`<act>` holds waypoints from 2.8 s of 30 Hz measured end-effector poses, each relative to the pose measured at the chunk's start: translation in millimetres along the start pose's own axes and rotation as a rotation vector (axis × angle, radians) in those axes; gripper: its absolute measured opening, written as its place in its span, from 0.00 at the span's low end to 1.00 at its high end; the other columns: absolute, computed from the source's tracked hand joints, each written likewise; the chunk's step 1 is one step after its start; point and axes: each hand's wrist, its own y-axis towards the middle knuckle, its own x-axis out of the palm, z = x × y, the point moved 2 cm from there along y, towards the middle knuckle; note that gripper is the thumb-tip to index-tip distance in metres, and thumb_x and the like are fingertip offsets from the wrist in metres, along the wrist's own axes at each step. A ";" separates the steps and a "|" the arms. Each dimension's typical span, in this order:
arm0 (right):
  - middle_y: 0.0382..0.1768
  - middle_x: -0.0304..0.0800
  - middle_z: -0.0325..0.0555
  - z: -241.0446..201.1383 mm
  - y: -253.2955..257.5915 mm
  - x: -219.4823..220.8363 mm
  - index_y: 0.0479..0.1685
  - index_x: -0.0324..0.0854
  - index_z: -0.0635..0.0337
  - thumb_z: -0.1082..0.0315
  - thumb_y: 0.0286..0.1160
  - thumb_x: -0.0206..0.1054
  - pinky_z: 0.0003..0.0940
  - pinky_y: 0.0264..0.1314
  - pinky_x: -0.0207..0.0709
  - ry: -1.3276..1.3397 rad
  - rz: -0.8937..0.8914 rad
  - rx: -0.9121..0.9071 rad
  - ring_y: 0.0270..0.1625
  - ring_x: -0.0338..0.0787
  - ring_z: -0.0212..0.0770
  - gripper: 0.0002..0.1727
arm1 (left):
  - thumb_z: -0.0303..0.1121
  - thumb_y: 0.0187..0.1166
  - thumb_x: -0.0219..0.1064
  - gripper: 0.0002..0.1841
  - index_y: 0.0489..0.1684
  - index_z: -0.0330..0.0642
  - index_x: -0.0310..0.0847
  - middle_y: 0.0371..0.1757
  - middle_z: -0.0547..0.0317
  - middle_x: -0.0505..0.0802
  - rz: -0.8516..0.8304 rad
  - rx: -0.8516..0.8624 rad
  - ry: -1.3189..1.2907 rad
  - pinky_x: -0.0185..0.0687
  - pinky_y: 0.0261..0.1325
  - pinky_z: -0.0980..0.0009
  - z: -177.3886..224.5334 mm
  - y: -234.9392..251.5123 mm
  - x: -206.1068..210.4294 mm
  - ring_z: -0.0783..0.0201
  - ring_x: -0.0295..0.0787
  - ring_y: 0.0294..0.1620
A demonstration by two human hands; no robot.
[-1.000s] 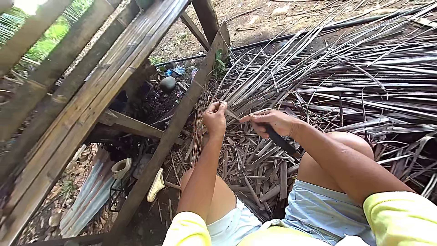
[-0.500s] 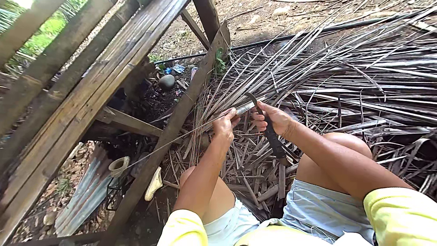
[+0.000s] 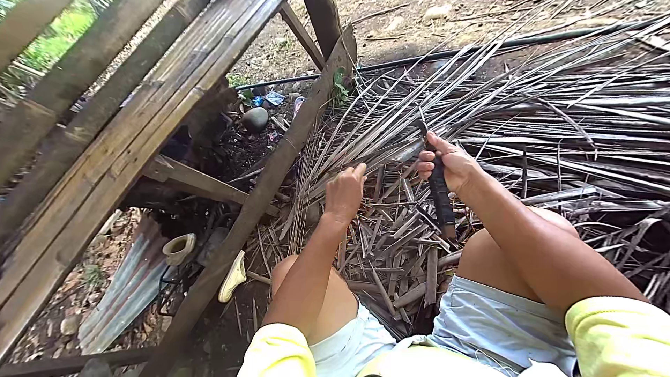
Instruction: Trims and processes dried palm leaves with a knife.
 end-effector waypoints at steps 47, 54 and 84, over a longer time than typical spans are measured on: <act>0.20 0.72 0.32 20.7 9.2 17.2 0.83 0.69 0.48 0.58 0.95 0.50 0.25 0.16 0.75 -0.348 -0.128 -0.205 0.14 0.74 0.29 0.22 | 0.29 0.90 0.62 0.12 0.60 0.33 0.87 0.31 0.55 0.90 -0.317 -0.223 -0.628 0.79 0.37 0.70 -1.6 7.6 -4.8 0.69 0.80 0.26; 0.21 0.75 0.35 24.3 -0.6 25.6 0.84 0.66 0.60 0.64 0.93 0.54 0.24 0.17 0.73 -0.619 -0.111 -0.335 0.15 0.74 0.29 0.24 | 0.29 0.92 0.58 0.14 0.56 0.33 0.90 0.22 0.59 0.88 -0.245 -0.260 -0.647 0.72 0.29 0.72 -2.7 12.3 -2.9 0.71 0.75 0.20; 0.21 0.79 0.32 -22.8 18.1 -8.1 0.82 0.72 0.61 0.66 0.89 0.61 0.22 0.14 0.69 -0.667 0.032 -0.515 0.13 0.71 0.25 0.24 | 0.23 0.87 0.62 0.10 0.48 0.31 0.91 0.17 0.64 0.83 -0.339 -0.350 -0.924 0.61 0.19 0.81 -9.0 -1.3 -33.0 0.78 0.67 0.13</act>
